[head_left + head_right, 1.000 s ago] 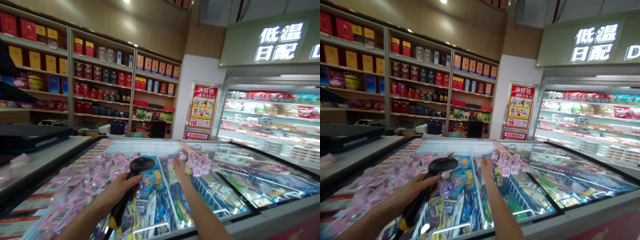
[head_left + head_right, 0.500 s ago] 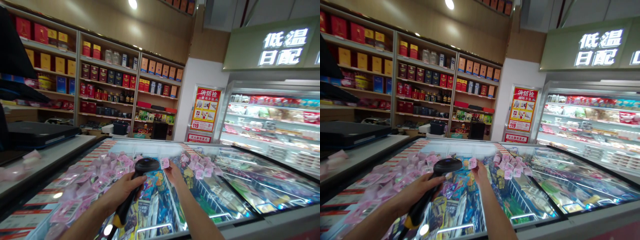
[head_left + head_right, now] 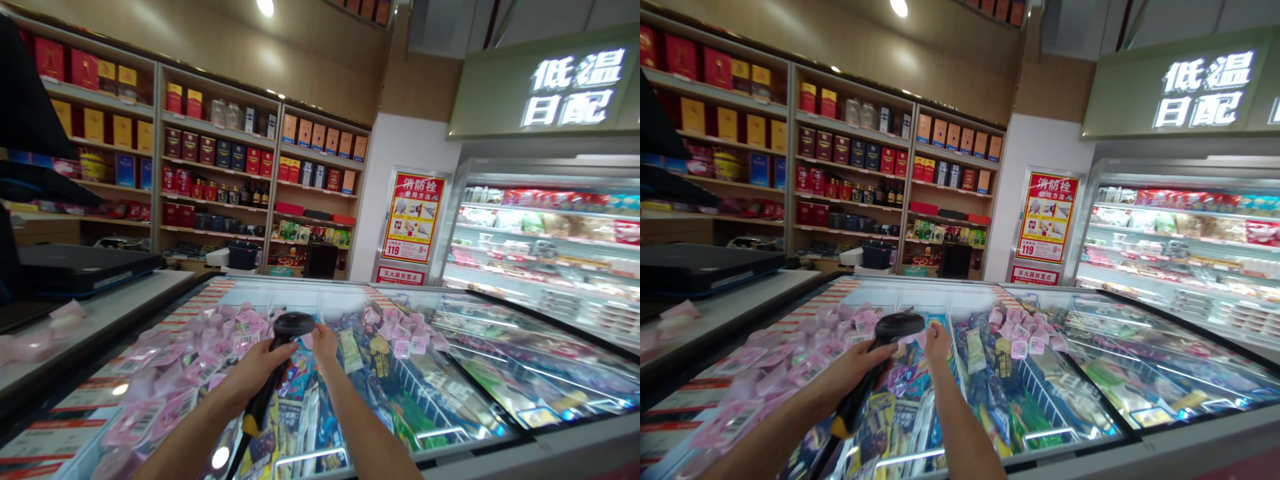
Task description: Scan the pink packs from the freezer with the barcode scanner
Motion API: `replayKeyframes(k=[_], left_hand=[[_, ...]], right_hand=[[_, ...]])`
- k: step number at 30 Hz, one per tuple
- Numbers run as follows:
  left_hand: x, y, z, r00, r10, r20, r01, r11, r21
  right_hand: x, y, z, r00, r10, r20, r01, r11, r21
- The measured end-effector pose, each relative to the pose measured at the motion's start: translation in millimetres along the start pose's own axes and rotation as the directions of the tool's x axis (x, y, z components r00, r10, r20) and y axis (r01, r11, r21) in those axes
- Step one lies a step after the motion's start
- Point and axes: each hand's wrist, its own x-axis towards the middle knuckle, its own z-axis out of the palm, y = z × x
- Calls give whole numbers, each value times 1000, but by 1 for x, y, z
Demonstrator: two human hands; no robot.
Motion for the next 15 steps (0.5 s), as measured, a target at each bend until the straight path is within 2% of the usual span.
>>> replayKeyframes(k=[3, 6, 9, 10, 12, 15], left_hand=[[1, 4, 7, 1000, 9, -16, -9, 1000, -13], [0, 9, 14, 1000, 19, -16, -19, 999, -27], [2, 9, 19, 1000, 12, 18, -11, 999, -42], [4, 8, 21, 1000, 9, 26, -8, 999, -48], [8, 4, 25, 1000, 10, 27, -8, 998, -62], [12, 0, 32, 1000, 15, 7, -15, 997, -79]], right_hand=[[-8, -10, 12, 999, 43, -16, -44, 992, -115], [-7, -17, 2, 1000, 20, -9, -22, 975, -220], [2, -21, -41, 984, -103, -145, 36, 913, -406], [5, -21, -60, 962, -158, -221, 29, 869, -494], [8, -22, -101, 938, -193, -287, 1, 831, -556], [6, -16, -154, 905, -183, -383, -198, 616, -762]])
